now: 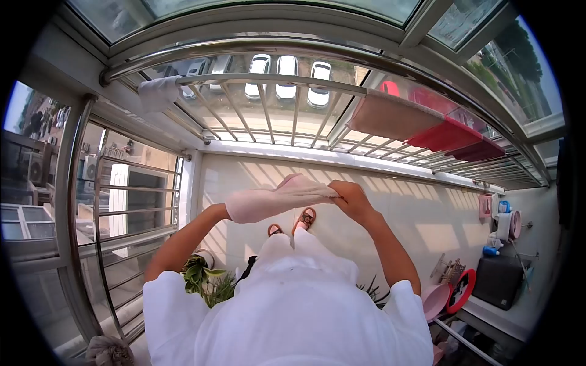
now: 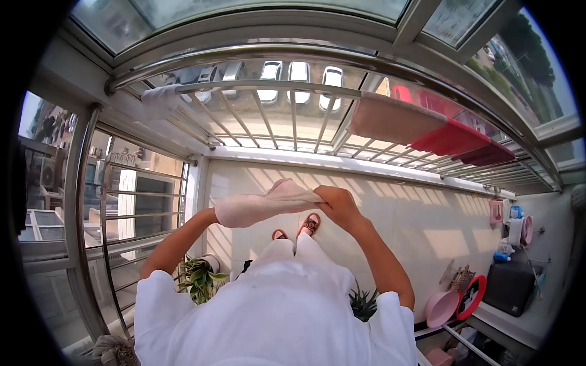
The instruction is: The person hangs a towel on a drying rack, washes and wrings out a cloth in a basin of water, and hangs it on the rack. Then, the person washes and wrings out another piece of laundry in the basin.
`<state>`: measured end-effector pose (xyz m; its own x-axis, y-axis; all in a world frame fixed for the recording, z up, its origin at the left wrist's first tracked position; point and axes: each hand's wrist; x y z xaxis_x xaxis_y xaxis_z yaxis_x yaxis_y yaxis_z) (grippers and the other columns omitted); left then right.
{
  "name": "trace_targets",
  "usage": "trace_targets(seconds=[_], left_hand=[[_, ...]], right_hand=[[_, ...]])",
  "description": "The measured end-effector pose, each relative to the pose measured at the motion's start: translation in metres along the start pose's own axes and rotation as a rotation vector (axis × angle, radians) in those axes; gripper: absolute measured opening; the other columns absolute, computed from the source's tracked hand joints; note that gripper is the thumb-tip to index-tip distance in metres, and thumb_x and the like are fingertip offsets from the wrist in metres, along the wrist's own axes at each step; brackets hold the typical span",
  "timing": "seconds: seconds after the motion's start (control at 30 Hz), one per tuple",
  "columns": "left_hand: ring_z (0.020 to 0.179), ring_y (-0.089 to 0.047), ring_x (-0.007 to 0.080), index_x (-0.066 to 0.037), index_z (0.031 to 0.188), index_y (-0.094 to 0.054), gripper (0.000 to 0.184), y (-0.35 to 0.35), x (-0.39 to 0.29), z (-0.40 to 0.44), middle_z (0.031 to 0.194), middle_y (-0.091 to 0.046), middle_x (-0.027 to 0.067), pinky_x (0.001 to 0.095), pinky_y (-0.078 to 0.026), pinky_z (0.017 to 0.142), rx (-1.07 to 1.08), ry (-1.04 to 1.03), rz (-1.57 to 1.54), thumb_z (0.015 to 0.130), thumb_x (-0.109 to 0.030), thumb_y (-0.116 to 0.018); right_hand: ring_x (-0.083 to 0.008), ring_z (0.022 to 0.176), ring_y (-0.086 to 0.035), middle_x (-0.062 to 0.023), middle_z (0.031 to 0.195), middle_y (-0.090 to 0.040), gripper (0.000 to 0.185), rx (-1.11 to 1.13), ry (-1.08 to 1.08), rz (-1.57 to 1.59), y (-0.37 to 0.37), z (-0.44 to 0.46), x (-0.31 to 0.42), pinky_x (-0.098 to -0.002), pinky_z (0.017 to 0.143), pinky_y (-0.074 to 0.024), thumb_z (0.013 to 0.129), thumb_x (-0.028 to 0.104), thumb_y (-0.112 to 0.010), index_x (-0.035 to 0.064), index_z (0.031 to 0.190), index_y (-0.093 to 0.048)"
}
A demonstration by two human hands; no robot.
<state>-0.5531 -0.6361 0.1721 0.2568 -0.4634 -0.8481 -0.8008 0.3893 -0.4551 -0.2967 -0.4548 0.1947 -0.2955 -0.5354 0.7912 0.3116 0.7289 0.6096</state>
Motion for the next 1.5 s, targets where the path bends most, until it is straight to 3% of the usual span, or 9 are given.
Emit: trace_targets(seconds=[0.37, 0.63, 0.77, 0.93, 1.0, 1.07, 1.13, 1.33, 1.5], left_hand=[[0.114, -0.053, 0.0230, -0.005, 0.136, -0.036, 0.051, -0.010, 0.057, 0.042, 0.127, -0.050, 0.0120, 0.0378, -0.043, 0.100, -0.529, -0.157, -0.675, 0.093, -0.021, -0.055], [0.073, -0.057, 0.0213, -0.005, 0.085, -0.052, 0.017, -0.006, 0.005, 0.109, 0.083, -0.058, 0.0100, 0.0299, -0.049, 0.064, -1.062, -0.207, 1.068, 0.077, -0.004, -0.067], [0.061, -0.061, 0.0248, -0.002, 0.087, -0.050, 0.015, -0.013, -0.034, 0.122, 0.082, -0.061, 0.0105, 0.0343, -0.046, 0.053, -1.231, -0.133, 0.912, 0.081, -0.005, -0.063], [0.102, -0.059, 0.0206, 0.000, 0.094, -0.043, 0.011, 0.005, -0.072, 0.133, 0.112, -0.058, 0.0197, 0.0317, -0.047, 0.087, -1.023, -0.647, 0.310, 0.087, 0.006, -0.050], [0.116, -0.051, 0.0238, -0.003, 0.097, -0.043, 0.014, 0.018, -0.087, 0.140, 0.126, -0.050, 0.0221, 0.0334, -0.040, 0.098, -1.027, -0.901, 0.350, 0.088, 0.006, -0.048], [0.125, -0.044, 0.0319, -0.004, 0.098, -0.041, 0.023, 0.051, -0.092, 0.143, 0.134, -0.043, 0.0250, 0.0376, -0.034, 0.103, -1.036, -1.041, 0.596, 0.083, 0.013, -0.048], [0.124, -0.045, 0.0346, -0.004, 0.095, -0.042, 0.026, 0.096, -0.094, 0.147, 0.131, -0.047, 0.0245, 0.0384, -0.036, 0.101, -1.134, -1.063, 0.955, 0.079, 0.014, -0.052], [0.105, -0.058, 0.0363, -0.001, 0.098, -0.049, 0.020, 0.194, -0.122, 0.161, 0.115, -0.059, 0.0188, 0.0366, -0.048, 0.085, -1.344, -0.845, 1.142, 0.081, -0.002, -0.060], [0.077, -0.062, 0.0366, -0.002, 0.092, -0.061, 0.030, 0.273, -0.128, 0.194, 0.083, -0.066, 0.0160, 0.0429, -0.050, 0.069, -1.483, -0.164, 1.232, 0.085, -0.032, -0.057]], right_hand=[[-0.0294, 0.083, -0.055, -0.0138, 0.091, -0.057, 0.023, -0.277, 0.026, -0.095, 0.082, 0.001, -0.048, -0.0359, 0.073, -0.0444, 0.076, 0.002, -0.059, -0.0018, 0.099, -0.059], [-0.0322, 0.068, -0.055, -0.0138, 0.074, -0.059, 0.014, -0.262, -0.265, -0.372, 0.124, -0.011, -0.085, -0.0385, 0.058, -0.0436, 0.079, 0.012, -0.060, 0.0039, 0.090, -0.064], [-0.0179, 0.059, -0.059, -0.0083, 0.064, -0.061, 0.020, -0.374, -0.314, 0.095, 0.131, -0.005, -0.090, -0.0318, 0.052, -0.0430, 0.093, 0.016, -0.051, -0.0013, 0.093, -0.061], [-0.0189, 0.086, -0.063, -0.0114, 0.097, -0.063, 0.030, -0.670, -0.082, 0.795, 0.123, 0.035, -0.077, -0.0312, 0.075, -0.0509, 0.098, 0.018, -0.043, -0.0061, 0.112, -0.054], [-0.0251, 0.112, -0.053, -0.0169, 0.124, -0.051, 0.029, -0.824, 0.072, 0.733, 0.112, 0.055, -0.085, -0.0339, 0.098, -0.0411, 0.097, 0.012, -0.044, -0.0042, 0.120, -0.050], [-0.0378, 0.114, -0.050, -0.0220, 0.122, -0.050, 0.032, -0.810, 0.219, -0.089, 0.121, 0.077, -0.088, -0.0387, 0.094, -0.0404, 0.086, -0.002, -0.044, -0.0067, 0.118, -0.050], [-0.0451, 0.114, -0.046, -0.0282, 0.123, -0.048, 0.038, -0.735, 0.261, -0.097, 0.114, 0.113, -0.118, -0.0429, 0.095, -0.0385, 0.079, -0.008, -0.043, -0.0053, 0.116, -0.050], [-0.0408, 0.109, -0.050, -0.0251, 0.115, -0.055, 0.035, -0.866, 0.199, -0.171, 0.130, 0.207, -0.184, -0.0402, 0.095, -0.0388, 0.090, 0.008, -0.048, -0.0025, 0.123, -0.048], [-0.0379, 0.100, -0.056, -0.0195, 0.105, -0.061, 0.032, -0.587, 0.078, -0.153, 0.162, 0.260, -0.171, -0.0418, 0.083, -0.0454, 0.091, 0.026, -0.052, 0.0043, 0.114, -0.056]])
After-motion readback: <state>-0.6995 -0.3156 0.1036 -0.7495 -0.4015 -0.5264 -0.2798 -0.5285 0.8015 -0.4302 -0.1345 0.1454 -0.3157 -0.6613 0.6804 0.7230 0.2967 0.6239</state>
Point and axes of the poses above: each hand's wrist, its own z-axis towards the middle knuckle, its own y-axis out of the back of the hand, x = y × z
